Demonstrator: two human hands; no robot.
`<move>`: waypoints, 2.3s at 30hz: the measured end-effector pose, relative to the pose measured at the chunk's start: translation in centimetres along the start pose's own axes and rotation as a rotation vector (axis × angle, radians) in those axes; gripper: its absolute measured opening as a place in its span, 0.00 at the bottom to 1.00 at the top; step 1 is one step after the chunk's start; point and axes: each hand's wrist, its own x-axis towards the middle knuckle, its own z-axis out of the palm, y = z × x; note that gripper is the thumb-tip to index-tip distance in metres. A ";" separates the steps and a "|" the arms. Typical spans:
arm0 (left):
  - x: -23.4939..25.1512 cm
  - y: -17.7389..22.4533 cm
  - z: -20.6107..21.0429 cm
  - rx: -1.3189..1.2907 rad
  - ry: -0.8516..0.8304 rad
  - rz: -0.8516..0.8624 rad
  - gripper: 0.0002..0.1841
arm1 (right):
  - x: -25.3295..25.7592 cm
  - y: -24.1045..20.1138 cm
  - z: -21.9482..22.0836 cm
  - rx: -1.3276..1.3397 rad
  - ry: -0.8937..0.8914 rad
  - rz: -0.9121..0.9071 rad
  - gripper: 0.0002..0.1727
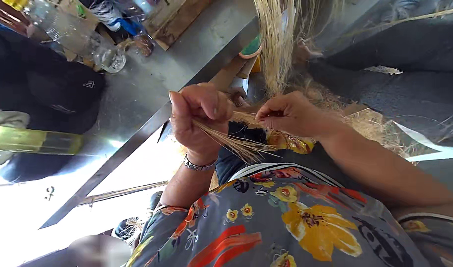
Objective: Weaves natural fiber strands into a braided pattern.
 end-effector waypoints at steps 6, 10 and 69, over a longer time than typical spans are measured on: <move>-1.8 0.5 -3.1 0.093 0.052 -0.062 0.25 | -2.4 7.3 -2.2 -0.419 0.015 0.316 0.09; -1.3 1.5 -4.4 0.040 0.124 0.008 0.29 | -4.5 8.3 -3.4 -0.488 0.026 0.535 0.08; 1.4 0.4 -1.7 -0.021 0.009 -0.073 0.27 | -1.9 6.8 -4.2 -0.506 -0.099 0.587 0.25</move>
